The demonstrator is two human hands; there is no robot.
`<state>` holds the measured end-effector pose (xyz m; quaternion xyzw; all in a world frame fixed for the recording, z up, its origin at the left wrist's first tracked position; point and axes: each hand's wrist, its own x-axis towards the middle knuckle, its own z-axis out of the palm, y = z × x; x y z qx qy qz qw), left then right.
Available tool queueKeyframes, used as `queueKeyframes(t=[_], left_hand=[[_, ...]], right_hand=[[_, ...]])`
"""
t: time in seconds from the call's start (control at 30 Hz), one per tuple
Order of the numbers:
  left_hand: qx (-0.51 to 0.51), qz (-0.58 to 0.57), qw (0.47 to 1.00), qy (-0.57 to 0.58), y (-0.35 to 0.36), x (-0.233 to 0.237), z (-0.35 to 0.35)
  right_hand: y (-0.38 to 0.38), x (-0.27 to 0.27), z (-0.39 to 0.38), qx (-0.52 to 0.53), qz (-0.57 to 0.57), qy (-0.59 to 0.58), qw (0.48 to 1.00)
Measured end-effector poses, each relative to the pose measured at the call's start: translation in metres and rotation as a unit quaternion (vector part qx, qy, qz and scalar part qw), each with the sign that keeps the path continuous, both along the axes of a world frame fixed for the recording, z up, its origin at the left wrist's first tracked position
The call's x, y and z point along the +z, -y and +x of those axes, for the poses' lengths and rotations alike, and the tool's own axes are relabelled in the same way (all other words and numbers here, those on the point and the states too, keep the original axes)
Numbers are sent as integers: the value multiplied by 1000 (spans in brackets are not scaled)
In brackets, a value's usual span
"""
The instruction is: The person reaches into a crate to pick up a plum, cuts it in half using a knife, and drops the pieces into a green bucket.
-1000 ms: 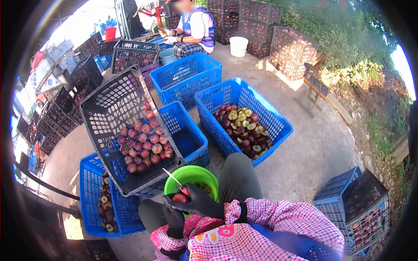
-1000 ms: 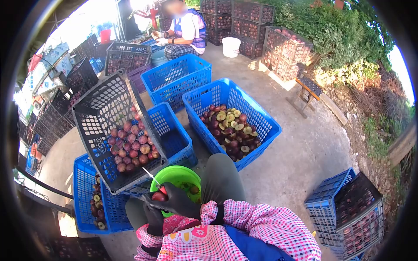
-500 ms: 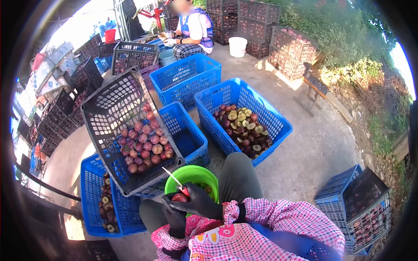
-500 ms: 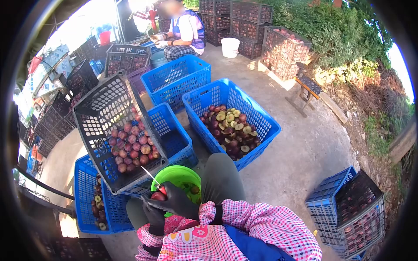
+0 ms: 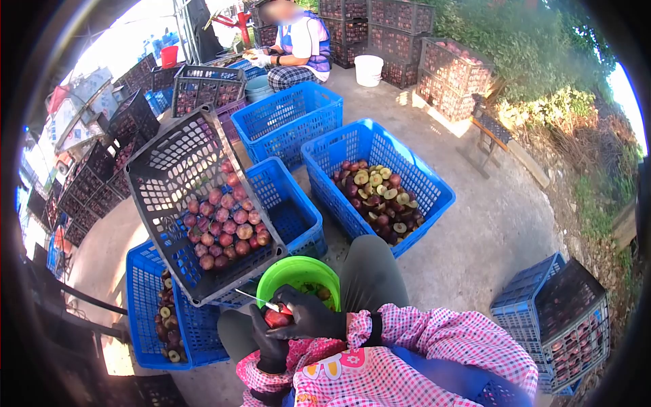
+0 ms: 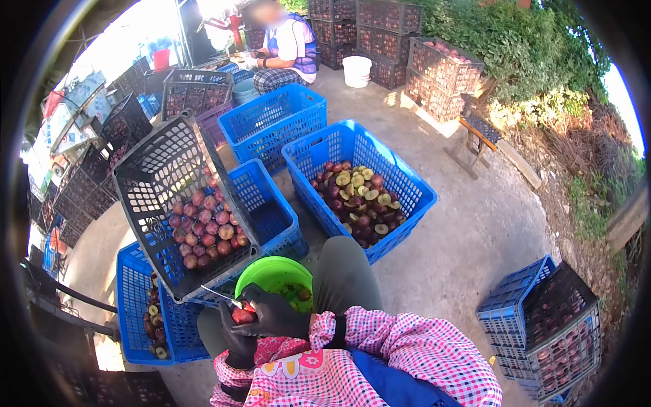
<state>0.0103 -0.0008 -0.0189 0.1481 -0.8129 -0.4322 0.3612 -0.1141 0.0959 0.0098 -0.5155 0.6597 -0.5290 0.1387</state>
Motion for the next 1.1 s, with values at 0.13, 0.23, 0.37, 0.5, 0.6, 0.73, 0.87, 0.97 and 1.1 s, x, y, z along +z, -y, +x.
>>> queueKeyframes(t=[0.13, 0.23, 0.37, 0.5, 0.6, 0.73, 0.87, 0.97, 1.1], left_hand=[[-60, 106, 992, -9, -5, 11, 2], [-63, 175, 983, -1, -10, 11, -2], [-146, 578, 802, -19, -3, 22, -7], [-131, 605, 785, 20, -5, 35, -11], [-92, 547, 831, 39, -10, 36, -13], [-40, 386, 921, -22, -6, -18, -12], [44, 181, 982, -32, -9, 3, -23], [55, 143, 984, 87, -7, 27, -14], [19, 450, 892, -42, -2, -7, -22]], right_hand=[[-1, 3, -1, -2, -11, -3, 1000], [-2, 5, -1, -9, -12, -4, 1000], [-3, 10, 2, -21, 22, 107, 994], [-4, 14, 1, -26, 6, 105, 994], [-5, 16, 3, -51, 5, 116, 992], [3, 10, 6, -78, 18, 344, 936], [2, 3, 3, -94, 12, 155, 983], [0, 6, -1, -55, -49, 97, 993], [-1, 11, 2, -79, 89, 132, 984]])
